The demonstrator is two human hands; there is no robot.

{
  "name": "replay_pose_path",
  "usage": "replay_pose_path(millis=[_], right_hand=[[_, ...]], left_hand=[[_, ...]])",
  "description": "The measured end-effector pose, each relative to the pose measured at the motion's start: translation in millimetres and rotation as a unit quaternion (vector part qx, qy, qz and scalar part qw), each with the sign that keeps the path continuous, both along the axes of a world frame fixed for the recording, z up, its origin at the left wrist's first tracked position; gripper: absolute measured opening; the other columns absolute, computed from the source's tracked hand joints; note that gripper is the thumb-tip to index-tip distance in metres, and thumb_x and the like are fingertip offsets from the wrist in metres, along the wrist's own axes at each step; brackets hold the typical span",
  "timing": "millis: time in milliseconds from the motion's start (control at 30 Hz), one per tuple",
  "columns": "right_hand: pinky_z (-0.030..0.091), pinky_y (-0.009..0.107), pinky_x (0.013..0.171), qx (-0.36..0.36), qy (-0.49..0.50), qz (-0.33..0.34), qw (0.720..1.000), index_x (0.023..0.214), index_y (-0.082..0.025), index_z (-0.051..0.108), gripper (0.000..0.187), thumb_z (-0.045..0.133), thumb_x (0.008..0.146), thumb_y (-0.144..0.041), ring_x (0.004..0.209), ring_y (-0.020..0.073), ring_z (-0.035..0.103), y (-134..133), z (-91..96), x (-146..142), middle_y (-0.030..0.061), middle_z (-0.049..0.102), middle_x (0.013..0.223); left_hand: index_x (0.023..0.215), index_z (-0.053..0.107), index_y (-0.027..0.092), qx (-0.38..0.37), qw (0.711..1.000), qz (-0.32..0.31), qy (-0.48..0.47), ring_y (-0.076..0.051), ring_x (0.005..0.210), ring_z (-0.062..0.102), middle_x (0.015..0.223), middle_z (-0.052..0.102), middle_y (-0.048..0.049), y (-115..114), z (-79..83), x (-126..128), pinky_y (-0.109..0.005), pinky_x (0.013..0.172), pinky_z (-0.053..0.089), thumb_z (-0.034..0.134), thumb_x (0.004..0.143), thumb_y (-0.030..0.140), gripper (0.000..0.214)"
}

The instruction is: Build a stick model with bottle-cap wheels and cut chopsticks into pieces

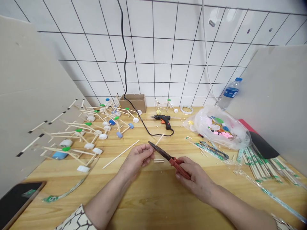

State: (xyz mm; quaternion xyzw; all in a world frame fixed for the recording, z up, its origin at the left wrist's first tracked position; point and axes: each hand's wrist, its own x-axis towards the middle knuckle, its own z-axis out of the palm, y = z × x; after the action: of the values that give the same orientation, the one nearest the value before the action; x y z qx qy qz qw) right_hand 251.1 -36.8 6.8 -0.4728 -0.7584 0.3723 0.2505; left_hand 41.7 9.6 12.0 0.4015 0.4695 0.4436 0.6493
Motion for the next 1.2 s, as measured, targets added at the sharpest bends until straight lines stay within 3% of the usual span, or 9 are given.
replay_pose_path(millis=[367, 533, 1200], right_hand=[[0.045, 0.028, 0.07, 0.03, -0.024, 0.002, 0.999, 0.064, -0.018, 0.053, 0.015, 0.048, 0.077, -0.012, 0.079, 0.0167, 0.055, 3.5, -1.4, 1.4, 0.0054, 0.055, 0.087], [0.044, 0.028, 0.071, 0.043, -0.026, 0.004, 0.999, 0.071, -0.017, 0.058, 0.013, 0.048, 0.078, -0.012, 0.081, 0.0171, 0.055, 2.8, -2.6, 2.5, 0.0063, 0.055, 0.09], [0.044, 0.028, 0.072, 0.024, -0.015, 0.001, 1.0, 0.068, -0.017, 0.056, 0.012, 0.049, 0.076, -0.011, 0.081, 0.0166, 0.055, 4.1, 0.8, 3.7, 0.0054, 0.056, 0.092]], left_hand=[[0.063, 0.057, 0.013, 0.006, 1.0, 0.001, -0.018, -0.003, 0.037, 0.036, 0.05, 0.056, 0.0009, 1.7, -4.6, 0.4, -0.017, 0.037, 0.018, 0.071, 0.059, 0.03, 0.022], [0.063, 0.057, 0.013, 0.009, 1.0, 0.005, -0.009, -0.003, 0.037, 0.036, 0.05, 0.056, 0.0012, 1.4, -4.0, 1.1, -0.016, 0.037, 0.018, 0.072, 0.059, 0.033, 0.025], [0.062, 0.057, 0.013, 0.029, 0.999, 0.037, 0.014, -0.004, 0.041, 0.037, 0.053, 0.056, 0.0014, -3.1, -1.6, 6.1, -0.015, 0.04, 0.02, 0.071, 0.059, 0.035, 0.026]])
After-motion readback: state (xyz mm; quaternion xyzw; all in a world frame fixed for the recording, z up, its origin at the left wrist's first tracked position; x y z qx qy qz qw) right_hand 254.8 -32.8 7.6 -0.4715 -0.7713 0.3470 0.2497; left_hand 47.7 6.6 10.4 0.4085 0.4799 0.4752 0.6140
